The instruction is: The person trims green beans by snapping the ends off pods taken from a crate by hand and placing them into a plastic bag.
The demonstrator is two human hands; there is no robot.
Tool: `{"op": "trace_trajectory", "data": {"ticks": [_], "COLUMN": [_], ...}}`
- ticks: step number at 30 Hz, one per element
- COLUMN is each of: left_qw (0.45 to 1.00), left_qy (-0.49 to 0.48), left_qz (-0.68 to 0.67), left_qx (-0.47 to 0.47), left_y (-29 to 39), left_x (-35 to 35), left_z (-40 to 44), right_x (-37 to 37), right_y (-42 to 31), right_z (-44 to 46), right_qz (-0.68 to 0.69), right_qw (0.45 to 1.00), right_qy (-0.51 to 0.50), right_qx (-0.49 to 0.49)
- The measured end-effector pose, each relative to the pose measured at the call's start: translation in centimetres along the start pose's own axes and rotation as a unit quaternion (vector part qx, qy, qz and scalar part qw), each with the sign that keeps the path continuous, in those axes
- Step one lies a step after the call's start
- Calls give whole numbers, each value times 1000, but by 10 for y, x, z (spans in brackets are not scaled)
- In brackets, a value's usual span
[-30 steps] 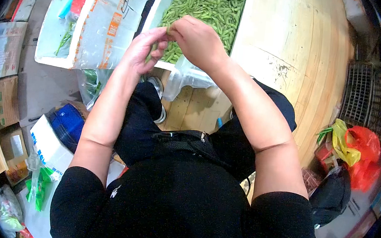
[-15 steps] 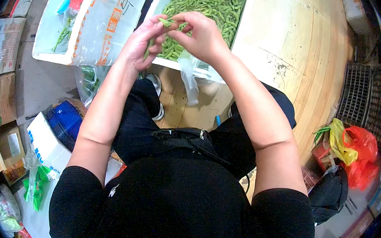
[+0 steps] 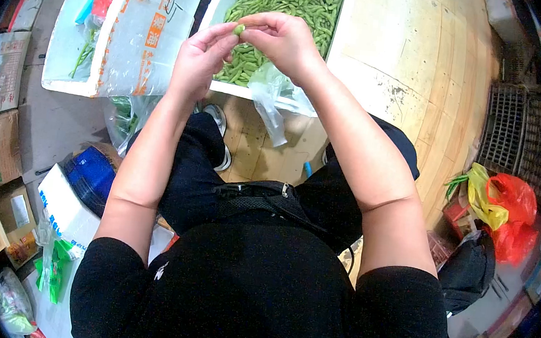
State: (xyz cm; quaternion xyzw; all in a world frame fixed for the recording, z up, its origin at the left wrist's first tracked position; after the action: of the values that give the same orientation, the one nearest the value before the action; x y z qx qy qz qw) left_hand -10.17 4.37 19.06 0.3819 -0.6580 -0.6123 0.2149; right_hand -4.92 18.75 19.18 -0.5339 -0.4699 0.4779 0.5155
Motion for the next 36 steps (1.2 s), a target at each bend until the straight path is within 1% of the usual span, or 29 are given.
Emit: {"op": "trace_trajectory", "data": {"ticks": [3, 7, 9, 12, 16, 19, 22, 25, 28, 31, 36], "left_qw": [994, 993, 993, 984, 987, 992, 995, 996, 997, 997, 997], "left_qy": [-11, -10, -7, -10, -13, -17, -10, -4, 2, 10, 19], "left_qz": [97, 101, 101, 163, 138, 93, 64, 52, 37, 27, 23], "left_qx": [-49, -59, -66, -71, -75, -79, -73, -72, -74, -73, -73], "left_y": [-6, -3, -2, -2, -2, -6, -9, -11, -11, -12, -13], "left_x": [5, 3, 3, 5, 4, 3, 2, 2, 0, 0, -1], "left_z": [2, -2, -3, -4, -5, -5, -6, -6, -6, -6, -5], "right_x": [0, -4, -4, -4, -5, -9, -13, -16, -17, -18, -20], "right_y": [2, 3, 1, 2, 4, 5, 11, 14, 17, 21, 19], "right_z": [1, 0, -1, -1, -2, -5, -6, -7, -6, -5, -6], "right_qz": [-4, 4, -15, -23, 17, 130, 212, 260, 311, 342, 360], "right_qw": [1000, 999, 999, 999, 999, 990, 977, 964, 948, 936, 929], "right_qy": [-4, -12, -18, -23, -28, -39, -13, -4, -17, -27, -13], "right_qx": [13, 41, 40, 35, 12, -27, -33, -57, -63, -80, -87]}}
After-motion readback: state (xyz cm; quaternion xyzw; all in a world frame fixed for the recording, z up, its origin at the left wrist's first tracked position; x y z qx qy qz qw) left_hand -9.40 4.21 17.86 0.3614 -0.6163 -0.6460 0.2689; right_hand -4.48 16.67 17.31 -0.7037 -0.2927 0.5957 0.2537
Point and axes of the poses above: each hand's wrist, its own z-axis towards the middle knuckle, its own x-axis out of the back of the hand, y = z × x, the point moved 3 cm from there along z, towards the middle knuckle, and after that the axes turned 5 degrees about -y, right-handed, at the moved point
